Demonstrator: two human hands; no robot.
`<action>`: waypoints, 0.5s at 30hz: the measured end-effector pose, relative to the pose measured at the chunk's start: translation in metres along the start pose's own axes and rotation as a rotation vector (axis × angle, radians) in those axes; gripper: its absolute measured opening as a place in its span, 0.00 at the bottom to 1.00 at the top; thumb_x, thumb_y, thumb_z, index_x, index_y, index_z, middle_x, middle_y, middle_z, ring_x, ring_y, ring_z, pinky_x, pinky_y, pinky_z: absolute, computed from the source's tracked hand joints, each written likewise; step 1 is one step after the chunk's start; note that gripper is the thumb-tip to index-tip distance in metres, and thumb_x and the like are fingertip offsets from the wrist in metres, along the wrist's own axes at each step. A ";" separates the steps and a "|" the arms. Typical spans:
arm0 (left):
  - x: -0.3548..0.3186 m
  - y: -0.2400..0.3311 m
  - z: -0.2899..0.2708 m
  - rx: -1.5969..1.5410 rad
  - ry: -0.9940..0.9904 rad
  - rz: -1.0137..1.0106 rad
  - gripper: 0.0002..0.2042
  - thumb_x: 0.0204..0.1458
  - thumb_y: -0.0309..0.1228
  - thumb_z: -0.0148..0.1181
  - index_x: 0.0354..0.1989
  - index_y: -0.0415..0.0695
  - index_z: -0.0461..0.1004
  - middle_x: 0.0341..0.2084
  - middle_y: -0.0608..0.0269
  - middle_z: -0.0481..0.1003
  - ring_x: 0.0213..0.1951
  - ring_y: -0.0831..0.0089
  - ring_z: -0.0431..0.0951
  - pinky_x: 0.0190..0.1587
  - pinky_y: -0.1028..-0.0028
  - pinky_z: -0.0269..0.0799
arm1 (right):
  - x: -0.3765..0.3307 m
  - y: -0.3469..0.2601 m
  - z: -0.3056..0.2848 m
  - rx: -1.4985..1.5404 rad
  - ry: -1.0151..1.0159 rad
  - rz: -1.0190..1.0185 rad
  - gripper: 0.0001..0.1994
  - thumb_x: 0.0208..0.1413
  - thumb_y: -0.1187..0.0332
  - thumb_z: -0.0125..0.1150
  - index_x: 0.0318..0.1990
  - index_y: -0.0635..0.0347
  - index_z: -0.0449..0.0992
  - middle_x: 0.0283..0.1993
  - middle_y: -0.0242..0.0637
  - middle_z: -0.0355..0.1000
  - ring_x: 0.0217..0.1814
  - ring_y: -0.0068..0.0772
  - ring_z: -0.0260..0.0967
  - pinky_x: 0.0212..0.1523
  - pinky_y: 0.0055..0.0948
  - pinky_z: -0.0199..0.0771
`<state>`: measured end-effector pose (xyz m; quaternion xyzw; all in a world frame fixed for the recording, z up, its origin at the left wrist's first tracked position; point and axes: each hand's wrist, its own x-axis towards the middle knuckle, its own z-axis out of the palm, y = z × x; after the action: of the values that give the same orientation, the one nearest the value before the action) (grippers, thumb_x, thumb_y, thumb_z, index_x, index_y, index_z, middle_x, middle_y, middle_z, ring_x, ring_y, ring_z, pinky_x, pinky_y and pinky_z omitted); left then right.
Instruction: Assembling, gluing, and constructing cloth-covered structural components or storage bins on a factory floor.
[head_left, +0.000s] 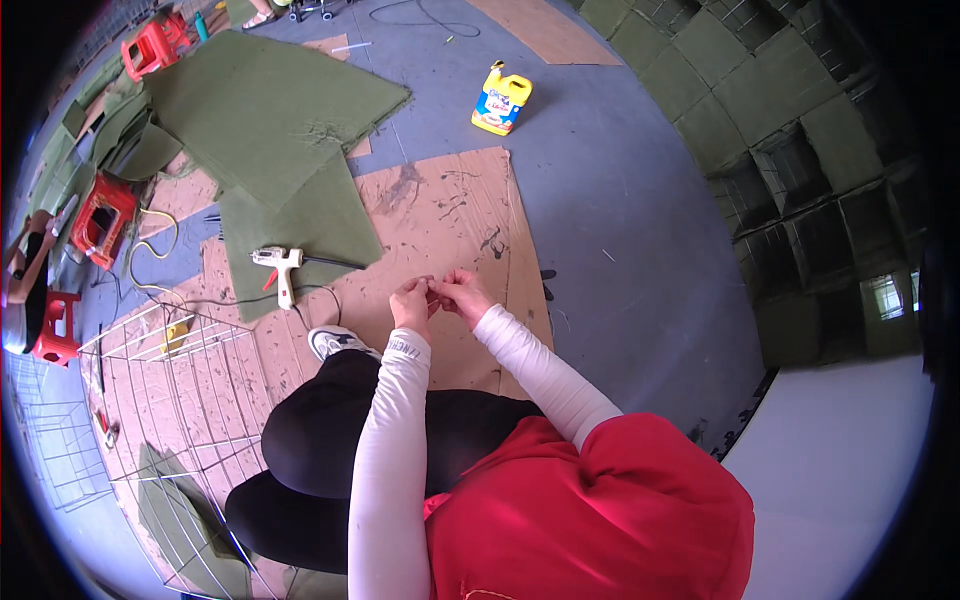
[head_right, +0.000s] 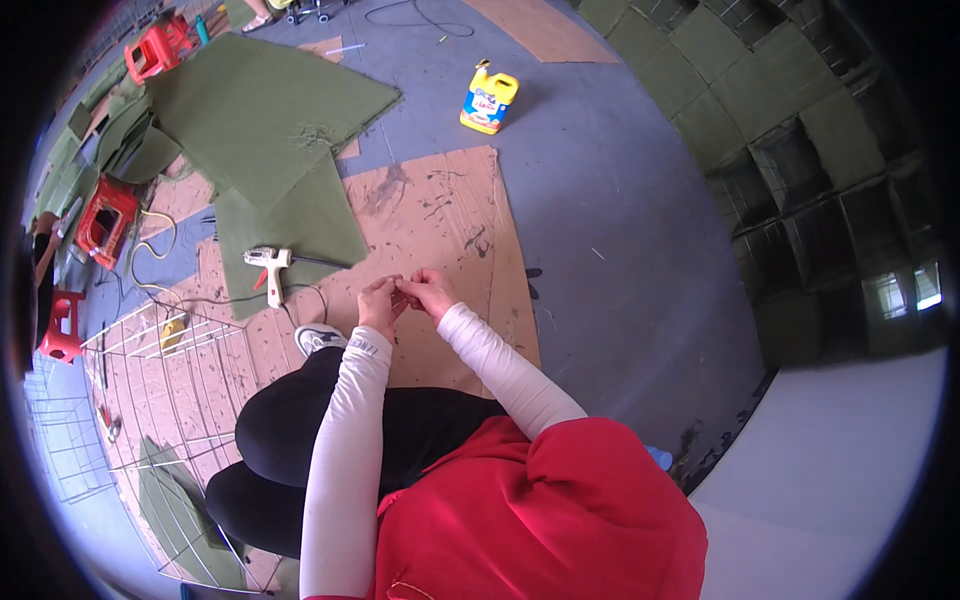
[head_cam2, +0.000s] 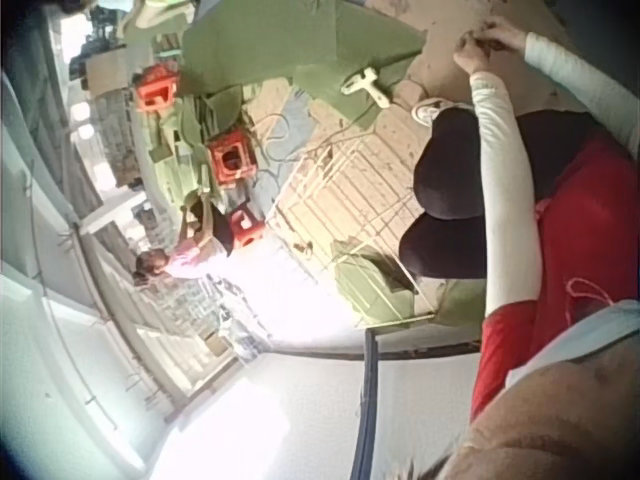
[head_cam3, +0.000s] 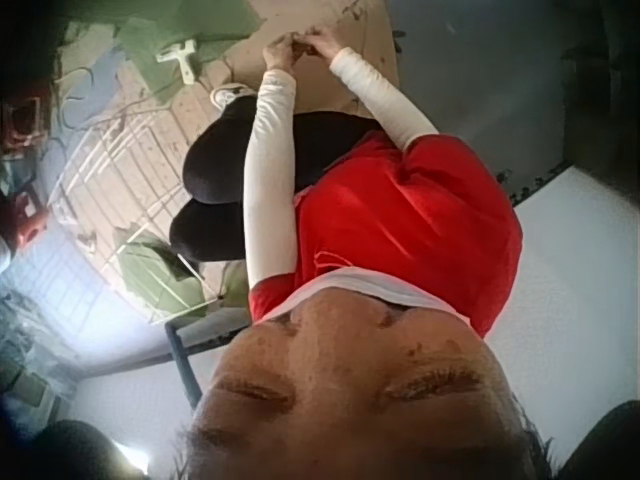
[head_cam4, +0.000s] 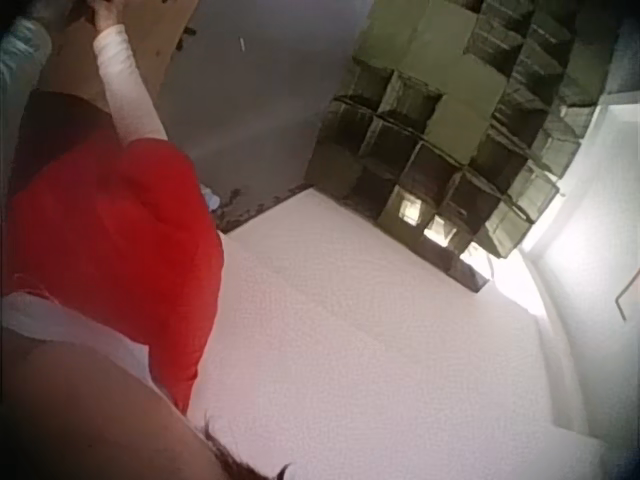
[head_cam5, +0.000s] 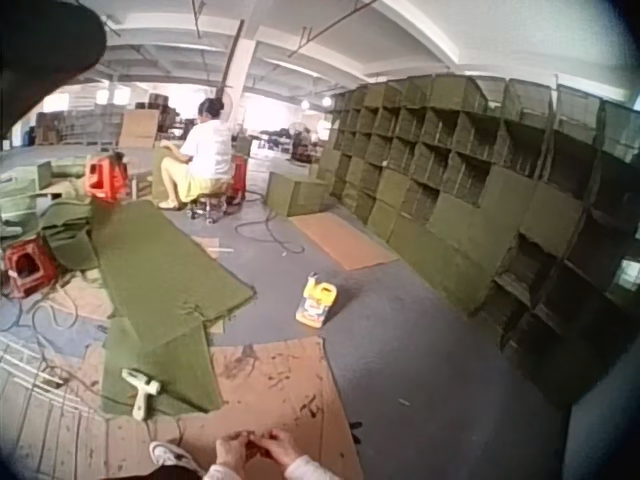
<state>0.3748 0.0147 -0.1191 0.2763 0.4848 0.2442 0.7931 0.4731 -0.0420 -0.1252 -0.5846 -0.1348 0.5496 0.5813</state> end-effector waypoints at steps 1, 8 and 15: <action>0.002 0.000 0.000 -0.005 0.018 0.016 0.09 0.51 0.30 0.49 0.35 0.38 0.72 0.25 0.63 0.72 0.26 0.76 0.72 0.28 0.79 0.67 | 0.001 0.001 0.001 -0.016 0.042 0.020 0.10 0.47 0.67 0.60 0.23 0.56 0.65 0.20 0.29 0.65 0.21 0.20 0.62 0.22 0.19 0.63; 0.014 -0.006 -0.003 0.129 0.028 -0.003 0.09 0.50 0.29 0.49 0.38 0.40 0.71 0.27 0.65 0.72 0.30 0.75 0.72 0.32 0.75 0.67 | 0.008 0.012 -0.006 0.065 -0.015 0.030 0.06 0.50 0.69 0.56 0.25 0.58 0.67 0.26 0.35 0.70 0.26 0.24 0.68 0.28 0.20 0.68; 0.025 -0.018 0.002 0.110 0.082 0.043 0.08 0.47 0.28 0.54 0.33 0.37 0.74 0.19 0.64 0.71 0.21 0.78 0.70 0.22 0.79 0.65 | 0.020 0.026 -0.015 0.149 0.002 0.086 0.04 0.47 0.71 0.57 0.27 0.58 0.67 0.22 0.30 0.67 0.22 0.22 0.64 0.24 0.19 0.66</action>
<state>0.3888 0.0183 -0.1464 0.3195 0.5238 0.2451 0.7507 0.4803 -0.0415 -0.1604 -0.5455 -0.0679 0.5820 0.5992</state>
